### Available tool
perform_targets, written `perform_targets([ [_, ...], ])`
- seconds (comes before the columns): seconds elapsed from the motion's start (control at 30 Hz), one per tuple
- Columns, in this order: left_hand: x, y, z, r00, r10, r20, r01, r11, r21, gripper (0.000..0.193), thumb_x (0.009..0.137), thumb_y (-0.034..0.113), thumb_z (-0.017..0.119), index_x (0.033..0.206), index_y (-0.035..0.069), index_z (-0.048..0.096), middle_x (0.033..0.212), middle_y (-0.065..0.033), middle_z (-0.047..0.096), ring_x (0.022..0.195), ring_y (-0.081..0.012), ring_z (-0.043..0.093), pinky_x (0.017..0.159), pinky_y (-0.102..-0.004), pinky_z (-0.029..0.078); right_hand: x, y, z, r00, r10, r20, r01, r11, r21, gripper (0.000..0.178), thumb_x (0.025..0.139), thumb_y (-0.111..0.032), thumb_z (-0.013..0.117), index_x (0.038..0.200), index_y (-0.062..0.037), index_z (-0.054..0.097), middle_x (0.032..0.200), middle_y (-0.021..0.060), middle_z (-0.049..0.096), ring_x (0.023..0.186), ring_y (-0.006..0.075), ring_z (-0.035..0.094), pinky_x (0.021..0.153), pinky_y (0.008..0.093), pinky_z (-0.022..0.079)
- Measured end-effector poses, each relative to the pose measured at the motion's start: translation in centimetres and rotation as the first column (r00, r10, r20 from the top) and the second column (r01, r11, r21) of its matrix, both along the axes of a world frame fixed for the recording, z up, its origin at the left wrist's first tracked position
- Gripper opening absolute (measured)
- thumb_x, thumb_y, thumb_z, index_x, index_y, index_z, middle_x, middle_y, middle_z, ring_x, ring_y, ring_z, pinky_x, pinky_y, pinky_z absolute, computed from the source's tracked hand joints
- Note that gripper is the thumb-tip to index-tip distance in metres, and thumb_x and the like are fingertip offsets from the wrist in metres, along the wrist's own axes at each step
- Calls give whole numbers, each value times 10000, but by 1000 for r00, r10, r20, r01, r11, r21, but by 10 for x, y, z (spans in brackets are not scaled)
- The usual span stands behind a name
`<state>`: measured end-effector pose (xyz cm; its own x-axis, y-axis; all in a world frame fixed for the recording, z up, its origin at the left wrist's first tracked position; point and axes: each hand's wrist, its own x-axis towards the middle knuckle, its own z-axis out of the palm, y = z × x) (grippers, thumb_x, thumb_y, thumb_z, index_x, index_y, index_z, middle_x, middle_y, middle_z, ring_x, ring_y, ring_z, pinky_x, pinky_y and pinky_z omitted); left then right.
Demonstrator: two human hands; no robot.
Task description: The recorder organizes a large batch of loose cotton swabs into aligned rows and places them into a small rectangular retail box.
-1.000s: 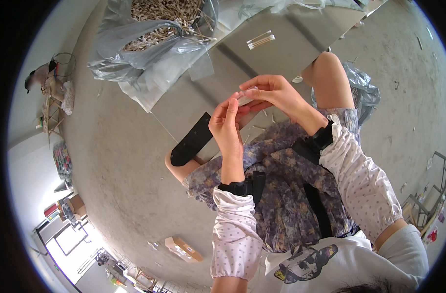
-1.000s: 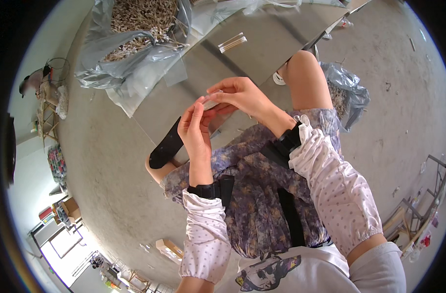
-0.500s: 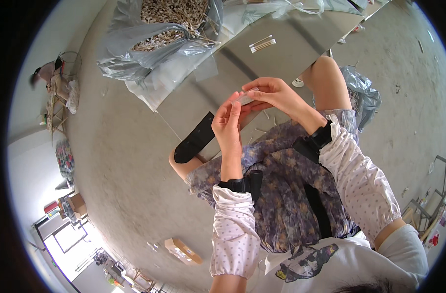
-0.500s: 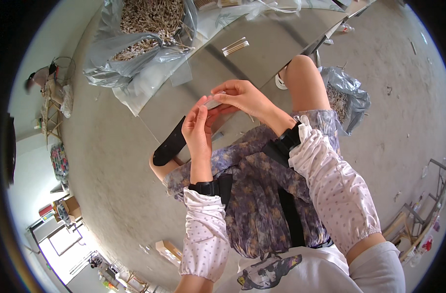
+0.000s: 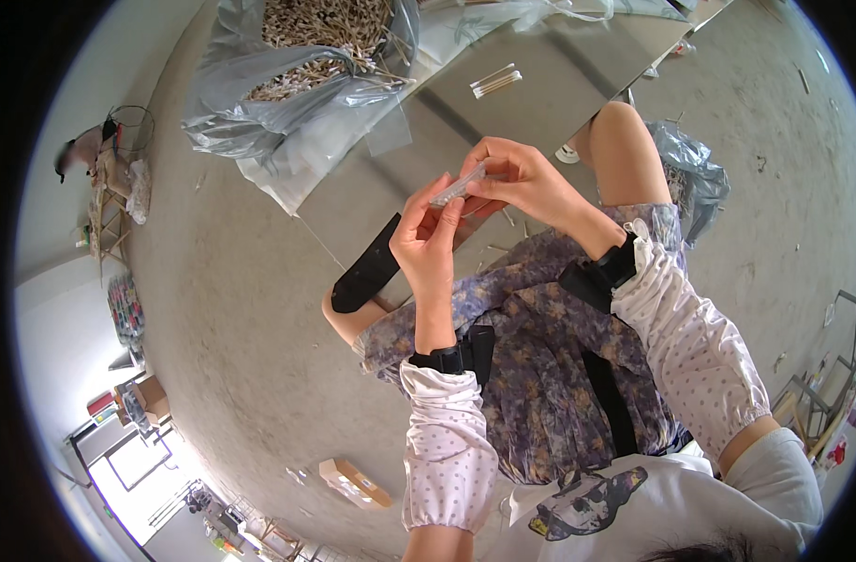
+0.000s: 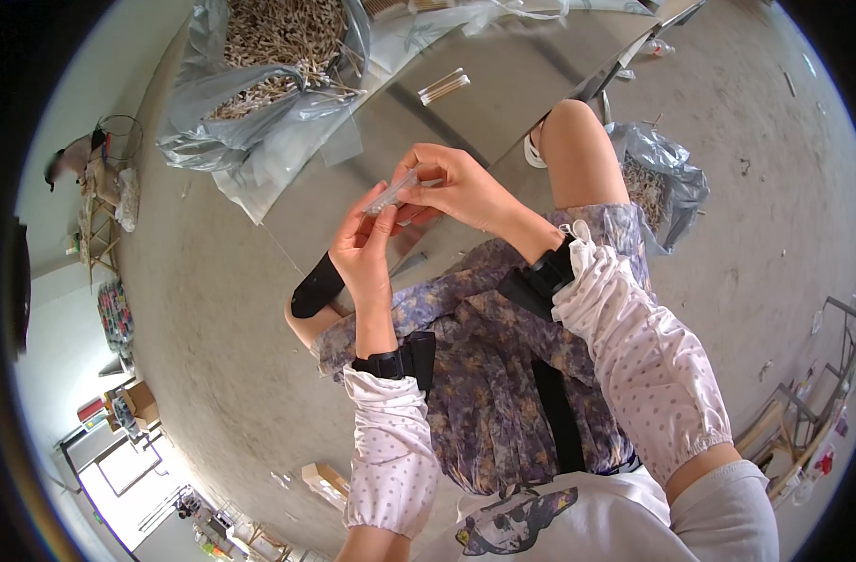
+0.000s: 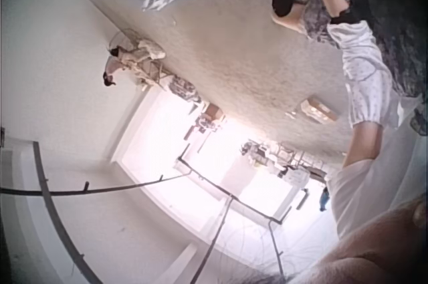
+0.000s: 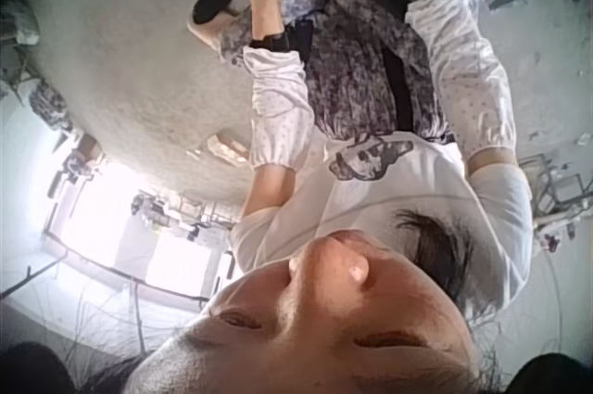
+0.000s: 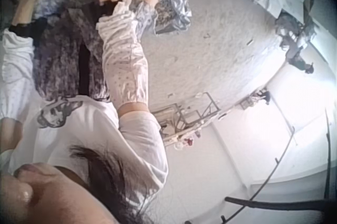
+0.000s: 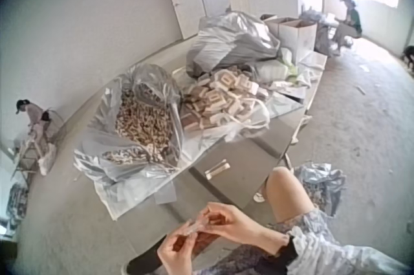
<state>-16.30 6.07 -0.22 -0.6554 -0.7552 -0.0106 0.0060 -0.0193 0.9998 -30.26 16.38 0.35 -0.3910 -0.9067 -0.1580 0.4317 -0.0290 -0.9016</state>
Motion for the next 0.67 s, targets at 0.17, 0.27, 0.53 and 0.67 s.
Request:
perform_targets([
  [0.17, 3, -1, 2, 1000, 8, -10, -8, 999, -42, 199, 895, 84, 722, 1083, 18, 734, 1046, -64, 709, 856, -109, 650, 732, -244, 544, 6, 0, -4, 1000, -22, 4, 22, 1000, -5, 119, 964, -84, 629, 1025, 12, 596, 1002, 73, 670, 878, 132, 686, 754, 262, 600],
  [0.27, 5, -2, 2, 998, 50, -24, -53, 986, -160, 137, 893, 77, 721, 1015, 24, 754, 1028, -61, 707, 835, -112, 646, 718, -247, 541, 14, -5, -4, 986, -124, -110, 119, 992, -52, 115, 955, -88, 646, 989, 18, 620, 1006, 59, 671, 843, 118, 687, 729, 250, 587],
  [0.53, 10, 3, -6, 992, 116, 49, -112, 990, -91, 99, 905, 43, 703, 990, 15, 745, 980, -31, 687, 897, -99, 627, 797, -232, 501, 16, -6, -10, 968, -75, -240, 93, 994, 64, 67, 959, -42, 617, 995, 13, 627, 1020, 40, 673, 835, 99, 671, 719, 252, 574],
  [0.67, 10, 7, -7, 984, 179, 17, -175, 976, -133, 118, 916, 57, 694, 1019, 24, 741, 981, -28, 685, 891, -93, 623, 795, -228, 498, 21, -9, -13, 966, -68, -251, 91, 992, 82, 79, 959, -61, 627, 1015, -10, 646, 1037, 37, 677, 857, 94, 666, 717, 230, 561],
])
